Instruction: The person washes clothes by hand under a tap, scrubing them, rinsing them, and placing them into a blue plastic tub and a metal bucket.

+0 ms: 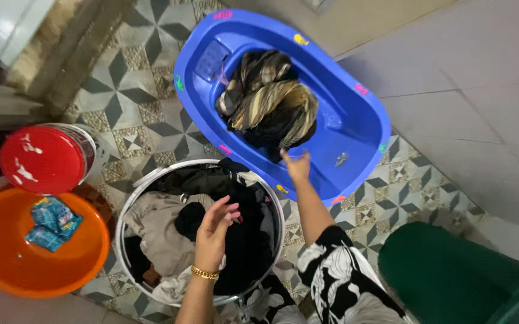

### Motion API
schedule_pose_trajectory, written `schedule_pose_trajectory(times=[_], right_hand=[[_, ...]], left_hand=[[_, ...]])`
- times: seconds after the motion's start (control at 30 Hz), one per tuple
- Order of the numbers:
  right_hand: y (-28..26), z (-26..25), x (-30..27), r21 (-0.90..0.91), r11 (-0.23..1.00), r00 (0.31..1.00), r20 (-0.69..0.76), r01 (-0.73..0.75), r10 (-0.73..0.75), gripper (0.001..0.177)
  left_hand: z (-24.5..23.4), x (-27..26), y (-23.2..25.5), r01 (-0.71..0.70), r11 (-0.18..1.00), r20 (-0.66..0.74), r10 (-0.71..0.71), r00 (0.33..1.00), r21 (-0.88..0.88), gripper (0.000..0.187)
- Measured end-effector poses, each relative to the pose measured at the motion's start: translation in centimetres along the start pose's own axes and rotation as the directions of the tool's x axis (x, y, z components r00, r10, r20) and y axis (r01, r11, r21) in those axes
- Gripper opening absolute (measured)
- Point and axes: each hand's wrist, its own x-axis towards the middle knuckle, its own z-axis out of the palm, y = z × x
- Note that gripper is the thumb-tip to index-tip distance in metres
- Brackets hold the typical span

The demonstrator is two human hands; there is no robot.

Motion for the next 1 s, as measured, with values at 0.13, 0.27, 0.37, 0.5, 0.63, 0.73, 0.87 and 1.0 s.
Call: schedule_pose_trajectory(times=[0.13,0.27,0.37,0.5,0.63,0.73,0.87,1.0], right_hand=[[-0.1,3.6,6.1,0.511,0.751,0.902,0.134,-0.418,0.410,0.131],[-1.4,5.6,8.0,0.713,0.364,0.796,0.578,-0.599,0.177,0.055],[-4.8,3.1,8.5,0.729,0.181,0.747,0.661,-0.660,0.063,0.019],[-7.1,-7.1,6.6,0.862,0.473,0.962,0.255,-0.181,-0.098,0.015],[-14.6,-19.2,-0.5,0.810,0.586,0.899,0.236,0.029,-0.370,0.033],[-18.8,-25.5,-9.7,0.737,0.676,0.787,0.426,-0.016,-0.447,0.044],[-22.1,-33.7,-22.8,0.799,0.578,0.566,0.558,-0.167,-0.607,0.068],[-22.0,-38.6,-32.8,0.771,0.591,0.243,0.636,-0.238,-0.732,0.082]], left_hand=[[-2.0,0.8,-2.4,0.067,0.998,-0.103,-0.064,0.993,0.021,0.042],[-3.2,-0.4,-4.0,0.066,0.998,-0.167,-0.066,0.984,-0.004,0.042],[-2.9,-2.7,-3.3,0.087,0.996,-0.203,-0.086,0.975,-0.004,0.041],[-1.6,-6.1,-0.7,0.134,0.990,-0.289,-0.137,0.947,-0.031,0.041],[-1.1,-10.4,1.2,-0.018,0.997,-0.272,-0.002,0.962,-0.072,0.042],[-0.2,-14.6,2.7,-0.044,0.995,-0.234,0.023,0.972,-0.086,0.043],[2.5,-19.7,6.6,0.049,0.975,-0.190,-0.092,0.978,-0.218,0.048],[5.0,-27.5,11.8,0.184,0.852,-0.289,-0.358,0.888,-0.490,0.059]])
